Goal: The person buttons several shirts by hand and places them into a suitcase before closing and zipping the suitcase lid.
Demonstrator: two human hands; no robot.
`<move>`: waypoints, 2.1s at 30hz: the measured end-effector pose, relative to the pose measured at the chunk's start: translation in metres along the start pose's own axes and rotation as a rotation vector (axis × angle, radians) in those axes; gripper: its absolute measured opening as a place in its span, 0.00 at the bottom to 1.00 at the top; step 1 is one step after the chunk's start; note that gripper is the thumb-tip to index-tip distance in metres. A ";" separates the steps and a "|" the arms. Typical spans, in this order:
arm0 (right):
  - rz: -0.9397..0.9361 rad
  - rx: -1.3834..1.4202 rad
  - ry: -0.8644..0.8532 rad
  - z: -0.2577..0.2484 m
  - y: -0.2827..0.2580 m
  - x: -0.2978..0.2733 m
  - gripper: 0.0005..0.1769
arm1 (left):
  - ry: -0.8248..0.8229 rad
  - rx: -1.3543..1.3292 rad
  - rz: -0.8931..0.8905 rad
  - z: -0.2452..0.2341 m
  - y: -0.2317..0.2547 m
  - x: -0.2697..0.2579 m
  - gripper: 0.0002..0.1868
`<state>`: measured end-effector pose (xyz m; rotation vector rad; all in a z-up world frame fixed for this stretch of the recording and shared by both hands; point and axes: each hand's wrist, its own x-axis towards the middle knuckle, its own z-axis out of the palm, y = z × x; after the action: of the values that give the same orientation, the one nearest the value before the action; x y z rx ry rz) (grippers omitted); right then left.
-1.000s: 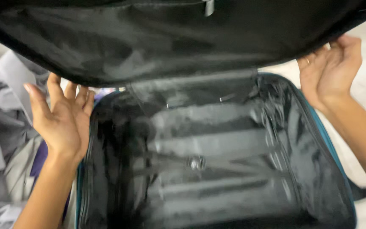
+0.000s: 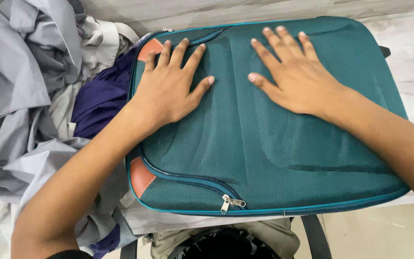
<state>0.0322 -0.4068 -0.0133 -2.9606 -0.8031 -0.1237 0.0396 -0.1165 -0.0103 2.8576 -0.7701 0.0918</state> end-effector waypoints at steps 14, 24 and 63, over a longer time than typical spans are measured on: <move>-0.209 0.134 0.050 0.030 -0.037 0.115 0.41 | -0.199 -0.634 -0.166 0.034 -0.153 0.086 0.24; -0.279 0.217 0.235 0.050 -0.048 0.142 0.36 | -0.344 -1.471 -0.086 0.059 -0.174 0.091 0.21; 0.484 0.525 -0.494 -0.019 0.211 0.067 0.27 | -0.123 0.044 0.391 0.028 0.056 0.167 0.38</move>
<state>0.1959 -0.5570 0.0023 -2.5827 -0.0828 0.7423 0.1559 -0.2514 -0.0119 2.7315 -1.3592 -0.0165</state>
